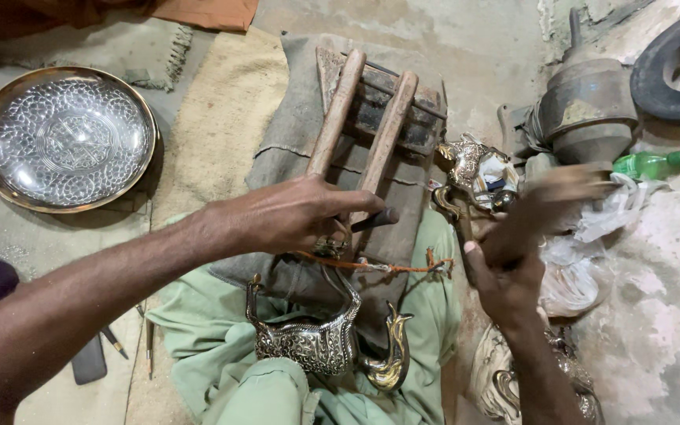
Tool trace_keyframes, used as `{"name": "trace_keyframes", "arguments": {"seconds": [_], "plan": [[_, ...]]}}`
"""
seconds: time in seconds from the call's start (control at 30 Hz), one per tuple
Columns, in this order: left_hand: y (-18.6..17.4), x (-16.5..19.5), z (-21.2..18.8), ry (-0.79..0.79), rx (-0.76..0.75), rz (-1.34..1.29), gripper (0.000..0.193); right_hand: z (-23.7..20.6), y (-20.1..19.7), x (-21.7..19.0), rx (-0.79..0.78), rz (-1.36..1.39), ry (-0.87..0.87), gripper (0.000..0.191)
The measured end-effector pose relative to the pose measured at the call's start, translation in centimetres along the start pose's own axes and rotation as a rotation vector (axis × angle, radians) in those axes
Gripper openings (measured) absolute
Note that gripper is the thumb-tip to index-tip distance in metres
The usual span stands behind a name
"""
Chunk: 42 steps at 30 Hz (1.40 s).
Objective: The person sits on the floor and uses a hammer and chisel to shape a small metal piece held against a wooden jig. They repeatedly strike the chisel with the hammer, adjusting the metal piece between strikes.
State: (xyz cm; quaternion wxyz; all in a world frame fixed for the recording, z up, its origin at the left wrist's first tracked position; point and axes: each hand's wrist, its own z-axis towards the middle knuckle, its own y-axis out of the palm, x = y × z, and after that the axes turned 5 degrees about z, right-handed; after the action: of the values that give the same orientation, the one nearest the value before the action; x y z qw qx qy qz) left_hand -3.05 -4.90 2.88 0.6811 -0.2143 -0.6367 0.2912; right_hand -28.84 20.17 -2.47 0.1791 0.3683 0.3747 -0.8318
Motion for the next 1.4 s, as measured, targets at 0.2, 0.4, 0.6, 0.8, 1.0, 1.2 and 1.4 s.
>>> {"name": "trace_keyframes", "arguments": {"seconds": [0.2,0.4,0.6,0.8,1.0,1.2,1.4], "plan": [[0.9,-0.5,-0.1,-0.063,-0.024,-0.008,0.062,0.7,-0.5,0.0,0.012,-0.052,0.088,0.046],[2.1,-1.1,-1.5,-0.106,0.157,-0.089,0.06,1.5,-1.3,-0.6,-0.131,-0.438,-0.234,0.055],[3.3,-0.8,-2.5,-0.054,0.318,-0.092,0.062,3.3,-0.8,-0.7,-0.092,-0.242,-0.145,0.051],[3.3,-1.2,-2.1,0.003,0.34,-0.097,0.069,4.6,-0.9,-0.6,-0.171,-0.487,-0.224,0.049],[3.2,-1.3,-2.1,-0.015,0.317,-0.059,0.072,4.7,-1.6,-1.1,-0.173,-0.498,-0.292,0.047],[2.9,-1.2,-1.7,-0.082,0.248,-0.065,0.064,4.4,-1.9,-1.7,-0.155,-0.41,-0.2,0.04],[2.7,-1.2,-1.8,-0.004,0.259,-0.08,0.065,4.3,-1.3,-1.7,-0.094,-0.364,-0.181,0.051]]}}
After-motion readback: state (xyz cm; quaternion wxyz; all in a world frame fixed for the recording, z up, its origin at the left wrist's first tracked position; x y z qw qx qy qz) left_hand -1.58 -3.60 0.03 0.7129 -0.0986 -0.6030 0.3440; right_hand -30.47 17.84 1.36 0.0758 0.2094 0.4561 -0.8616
